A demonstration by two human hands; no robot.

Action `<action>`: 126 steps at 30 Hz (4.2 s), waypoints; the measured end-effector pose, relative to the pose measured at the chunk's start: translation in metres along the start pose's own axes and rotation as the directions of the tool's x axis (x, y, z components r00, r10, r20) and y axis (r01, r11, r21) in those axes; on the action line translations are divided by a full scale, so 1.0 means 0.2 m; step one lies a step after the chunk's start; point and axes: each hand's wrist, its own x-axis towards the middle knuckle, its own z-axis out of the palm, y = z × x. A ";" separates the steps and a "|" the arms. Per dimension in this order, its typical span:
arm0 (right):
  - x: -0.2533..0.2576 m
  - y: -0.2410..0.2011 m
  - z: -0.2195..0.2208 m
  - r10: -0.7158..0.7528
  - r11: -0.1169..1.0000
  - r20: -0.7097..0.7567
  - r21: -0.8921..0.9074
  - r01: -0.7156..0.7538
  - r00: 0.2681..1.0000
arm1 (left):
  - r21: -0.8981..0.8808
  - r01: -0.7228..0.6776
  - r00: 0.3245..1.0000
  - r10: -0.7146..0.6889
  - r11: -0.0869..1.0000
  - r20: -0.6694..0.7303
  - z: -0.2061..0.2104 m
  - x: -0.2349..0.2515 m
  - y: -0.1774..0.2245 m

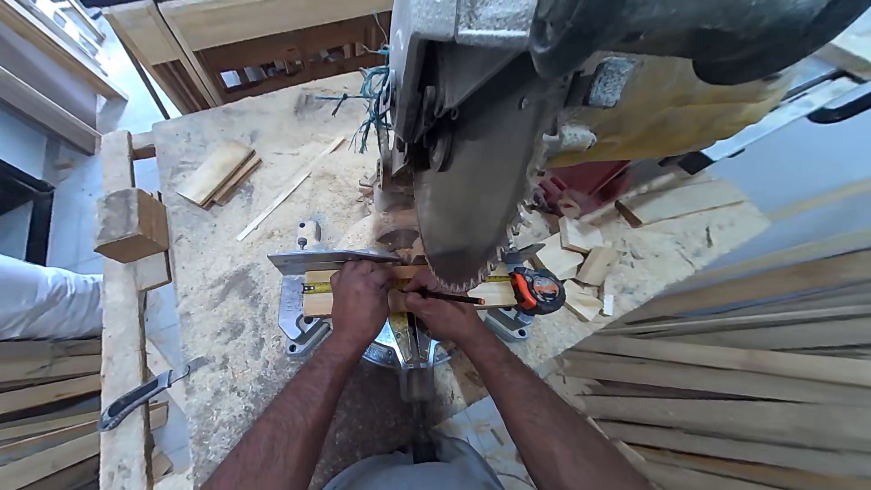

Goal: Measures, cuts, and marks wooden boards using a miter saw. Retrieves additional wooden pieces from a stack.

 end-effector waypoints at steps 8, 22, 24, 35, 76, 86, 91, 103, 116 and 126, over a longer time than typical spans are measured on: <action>0.01 0.00 0.01 -0.004 0.999 -0.011 0.037 0.004 1.000 | 0.019 0.008 1.000 -0.008 1.000 0.007 0.01 0.00 -0.01; 0.01 0.00 0.00 0.013 1.000 0.005 -0.001 -0.013 1.000 | 0.021 0.001 1.000 -0.001 1.000 -0.001 0.02 0.00 -0.01; 0.02 -0.01 0.00 0.025 1.000 0.010 -0.003 -0.025 1.000 | 0.018 0.002 1.000 -0.002 1.000 -0.001 0.01 0.00 -0.01; -0.32 0.13 -0.58 0.033 0.755 -0.394 -0.592 -0.282 0.918 | 0.065 -0.002 1.000 0.001 0.998 0.015 -0.02 0.00 0.02; 0.04 -1.66 -1.12 -0.410 0.386 -0.187 -0.922 -0.015 0.893 | 0.189 0.041 0.992 -0.018 0.981 -0.124 -0.17 -0.28 -0.38; -0.37 -1.46 -0.91 -0.056 0.331 0.216 -0.917 0.223 0.975 | 0.187 0.025 0.975 0.017 0.982 -0.222 -0.09 -0.33 -0.47; -0.58 -1.18 -0.73 -0.318 0.231 0.095 -0.957 0.174 0.943 | 0.162 0.028 0.973 0.010 0.986 -0.231 -0.07 -0.33 -0.48; -0.66 -1.04 -0.66 -0.379 0.190 0.111 -0.962 0.194 0.919 | 0.175 0.024 0.974 0.016 0.984 -0.224 -0.07 -0.32 -0.48; -0.68 -1.00 -0.64 -0.383 0.180 0.105 -0.966 0.185 0.918 | 0.174 0.029 0.974 0.012 0.984 -0.227 -0.07 -0.32 -0.48; -0.68 -1.00 -0.63 -0.394 0.190 0.098 -0.964 0.185 0.914 | 0.169 0.024 0.976 0.013 0.985 -0.216 -0.08 -0.32 -0.47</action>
